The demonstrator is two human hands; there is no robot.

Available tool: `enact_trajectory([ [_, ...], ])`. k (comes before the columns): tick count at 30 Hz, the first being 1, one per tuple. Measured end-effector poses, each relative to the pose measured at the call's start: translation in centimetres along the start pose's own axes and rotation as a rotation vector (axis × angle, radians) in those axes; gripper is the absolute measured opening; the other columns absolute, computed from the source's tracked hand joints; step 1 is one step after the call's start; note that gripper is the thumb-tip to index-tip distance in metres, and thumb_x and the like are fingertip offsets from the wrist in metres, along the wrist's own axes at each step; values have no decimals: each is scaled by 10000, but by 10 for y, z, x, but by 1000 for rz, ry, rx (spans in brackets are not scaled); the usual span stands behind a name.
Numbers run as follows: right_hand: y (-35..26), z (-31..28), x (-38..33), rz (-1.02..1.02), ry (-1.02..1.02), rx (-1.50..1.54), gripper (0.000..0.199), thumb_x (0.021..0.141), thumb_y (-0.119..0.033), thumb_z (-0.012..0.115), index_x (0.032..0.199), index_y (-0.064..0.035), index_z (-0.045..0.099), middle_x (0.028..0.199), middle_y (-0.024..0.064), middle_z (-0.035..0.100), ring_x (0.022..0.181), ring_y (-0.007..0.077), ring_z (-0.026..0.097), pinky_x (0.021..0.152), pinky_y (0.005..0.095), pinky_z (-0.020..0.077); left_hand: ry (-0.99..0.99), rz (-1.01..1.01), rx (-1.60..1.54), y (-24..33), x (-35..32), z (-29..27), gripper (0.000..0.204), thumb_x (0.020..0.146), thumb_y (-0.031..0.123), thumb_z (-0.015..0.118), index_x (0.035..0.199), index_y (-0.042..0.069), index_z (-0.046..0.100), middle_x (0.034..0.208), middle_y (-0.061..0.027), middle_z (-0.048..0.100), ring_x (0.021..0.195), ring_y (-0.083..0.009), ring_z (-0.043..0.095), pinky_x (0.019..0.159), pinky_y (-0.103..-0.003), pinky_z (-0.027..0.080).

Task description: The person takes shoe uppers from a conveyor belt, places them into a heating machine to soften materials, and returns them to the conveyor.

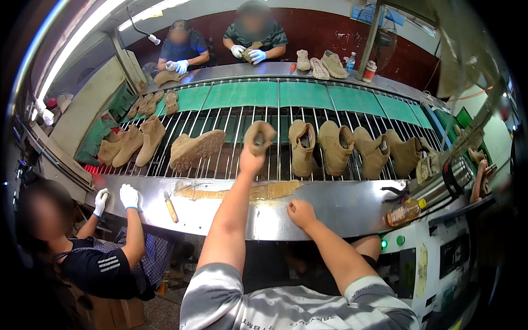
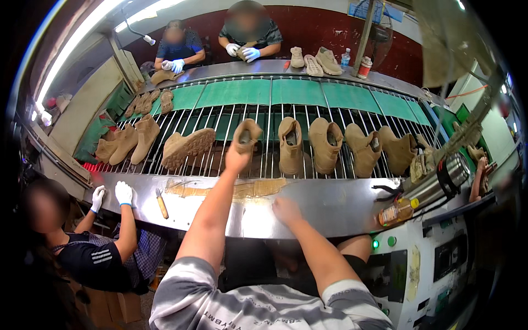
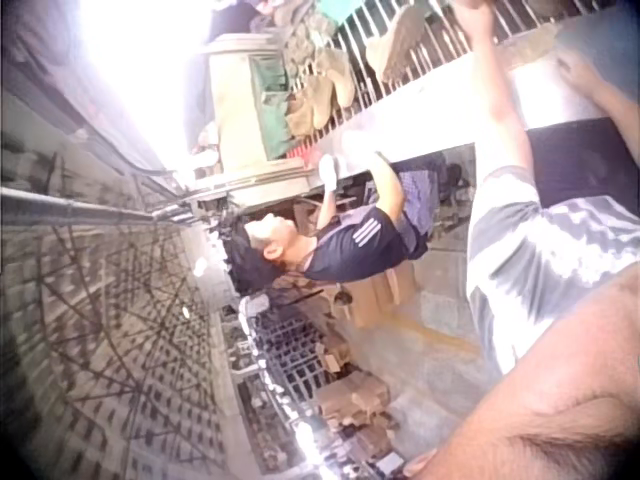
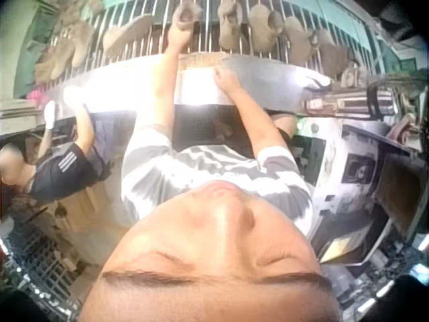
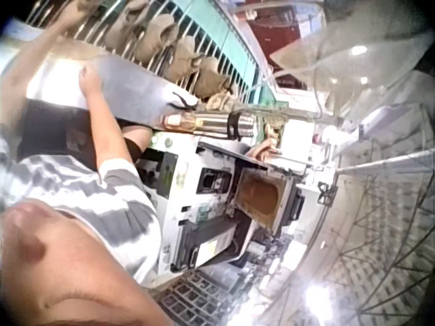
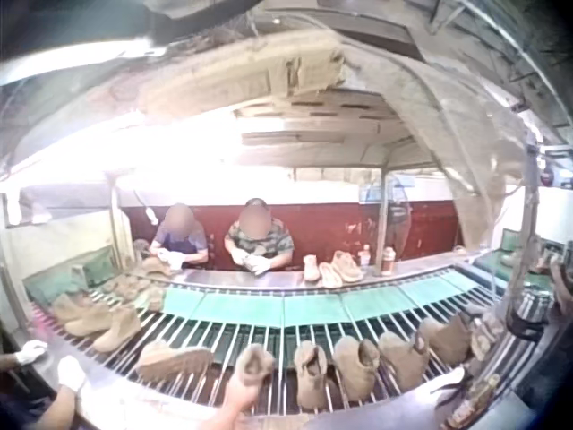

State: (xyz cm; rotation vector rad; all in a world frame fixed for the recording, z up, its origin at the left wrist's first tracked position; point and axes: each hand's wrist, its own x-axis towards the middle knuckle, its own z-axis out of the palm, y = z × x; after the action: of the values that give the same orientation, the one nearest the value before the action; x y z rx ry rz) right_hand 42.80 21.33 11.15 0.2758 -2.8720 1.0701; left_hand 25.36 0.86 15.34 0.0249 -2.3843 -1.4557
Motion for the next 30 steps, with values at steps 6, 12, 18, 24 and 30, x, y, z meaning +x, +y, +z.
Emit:
enact_trajectory([
  [6,9,31,1,-28,8,-130,205,846,-253,575,765,-66,596,746,162,640,721,378,619,673,504,483,95,4,171,-38,-17,19,716,736,235,728,1367,75,433,1304,-222,523,1222,-402,484,1011,-470,408],
  [12,8,26,9,-79,32,-119,208,841,-255,580,750,-67,583,740,165,632,695,390,608,649,523,479,-72,186,140,-55,-10,-9,789,763,282,752,1398,-11,385,1331,-243,509,1268,-383,469,1044,-424,385],
  [18,13,28,15,-104,76,-105,182,820,-228,618,727,-80,566,702,135,619,672,359,606,633,489,485,164,340,720,-124,32,-115,850,732,382,768,1397,6,395,1399,-222,448,1331,-354,400,1127,-486,271],
  [24,5,26,13,-68,41,-71,166,795,-208,628,716,-80,557,693,115,619,683,341,609,628,477,487,50,101,1407,-174,52,-205,922,741,230,722,1510,125,225,1456,-180,378,1386,-346,313,1160,-501,195],
  [30,17,30,13,-93,86,-59,169,796,-204,615,694,-85,553,699,119,620,669,342,607,626,475,487,34,-30,1538,-209,82,-187,605,934,136,435,1503,169,232,1441,-193,400,1338,-348,378,1097,-555,276],
])
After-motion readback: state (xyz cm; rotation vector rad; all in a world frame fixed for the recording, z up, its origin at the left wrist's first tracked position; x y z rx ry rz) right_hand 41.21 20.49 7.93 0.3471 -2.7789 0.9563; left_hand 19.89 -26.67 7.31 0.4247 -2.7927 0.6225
